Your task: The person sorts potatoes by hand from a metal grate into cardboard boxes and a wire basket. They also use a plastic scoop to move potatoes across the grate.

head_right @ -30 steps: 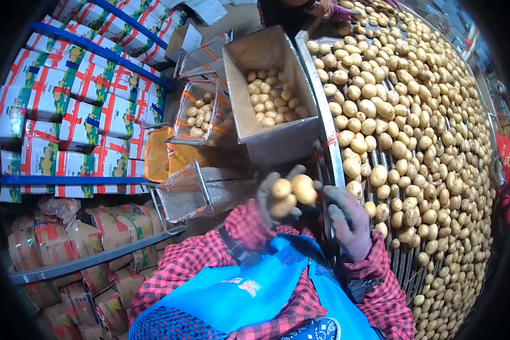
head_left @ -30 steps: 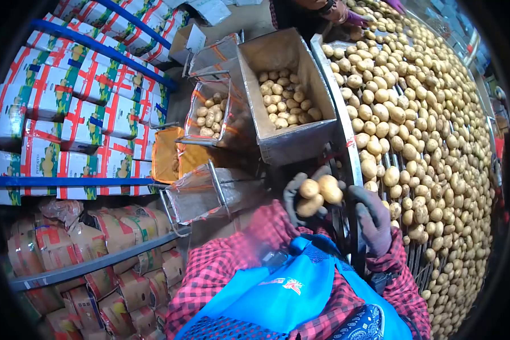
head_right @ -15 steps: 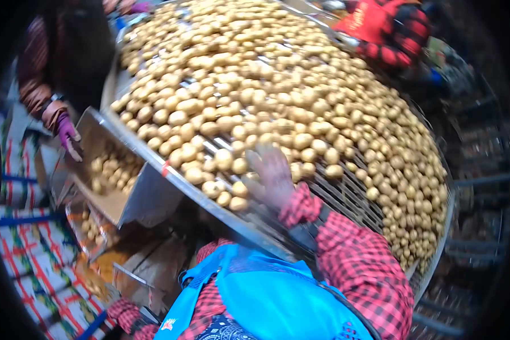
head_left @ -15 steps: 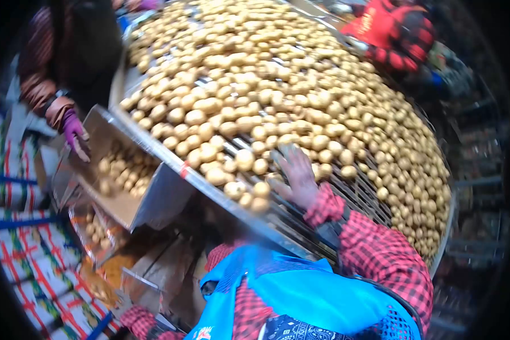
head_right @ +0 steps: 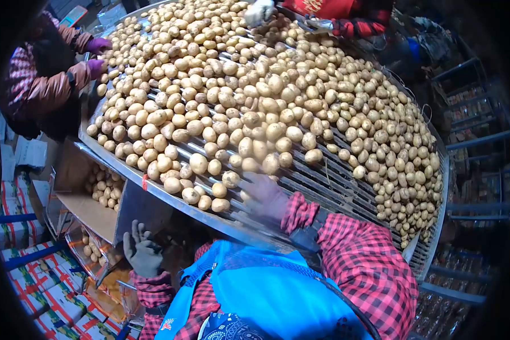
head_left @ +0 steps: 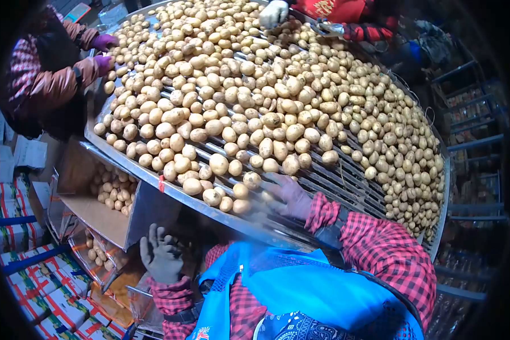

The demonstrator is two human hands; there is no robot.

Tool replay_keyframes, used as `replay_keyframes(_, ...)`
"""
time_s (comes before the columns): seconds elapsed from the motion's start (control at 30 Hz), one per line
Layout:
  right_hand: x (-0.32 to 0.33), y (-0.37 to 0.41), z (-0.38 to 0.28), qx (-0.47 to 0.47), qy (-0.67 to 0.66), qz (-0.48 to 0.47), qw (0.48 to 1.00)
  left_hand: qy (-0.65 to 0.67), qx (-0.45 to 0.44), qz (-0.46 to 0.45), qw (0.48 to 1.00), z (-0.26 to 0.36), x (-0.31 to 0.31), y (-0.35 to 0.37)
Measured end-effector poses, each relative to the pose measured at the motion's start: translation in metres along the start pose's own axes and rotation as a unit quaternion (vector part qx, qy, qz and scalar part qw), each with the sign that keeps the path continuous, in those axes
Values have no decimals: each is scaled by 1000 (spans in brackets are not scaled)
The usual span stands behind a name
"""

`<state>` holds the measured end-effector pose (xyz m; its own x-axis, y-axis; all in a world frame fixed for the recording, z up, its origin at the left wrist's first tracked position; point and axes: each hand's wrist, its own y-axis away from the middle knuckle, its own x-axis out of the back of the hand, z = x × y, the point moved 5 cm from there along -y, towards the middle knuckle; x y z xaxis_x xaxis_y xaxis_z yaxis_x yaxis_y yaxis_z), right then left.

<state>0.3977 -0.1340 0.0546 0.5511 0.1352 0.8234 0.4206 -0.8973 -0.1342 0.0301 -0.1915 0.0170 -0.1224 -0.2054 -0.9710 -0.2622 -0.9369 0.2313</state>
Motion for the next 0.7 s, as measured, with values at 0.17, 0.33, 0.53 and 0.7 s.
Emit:
replay_keyframes(0.17,14,-22,-2,-72,-104,-28,992,32,140,-2,990,-64,-30,-28)
replay_keyframes(0.33,-30,-121,-43,-2,115,-85,990,-84,127,8,988,-100,-23,-51)
replay_keyframes(0.53,-144,-184,-32,-69,350,-125,926,-108,88,65,988,-112,-44,-54)
replay_keyframes(0.7,-66,-191,0,-133,53,-190,971,-89,95,14,991,-103,-35,-46)
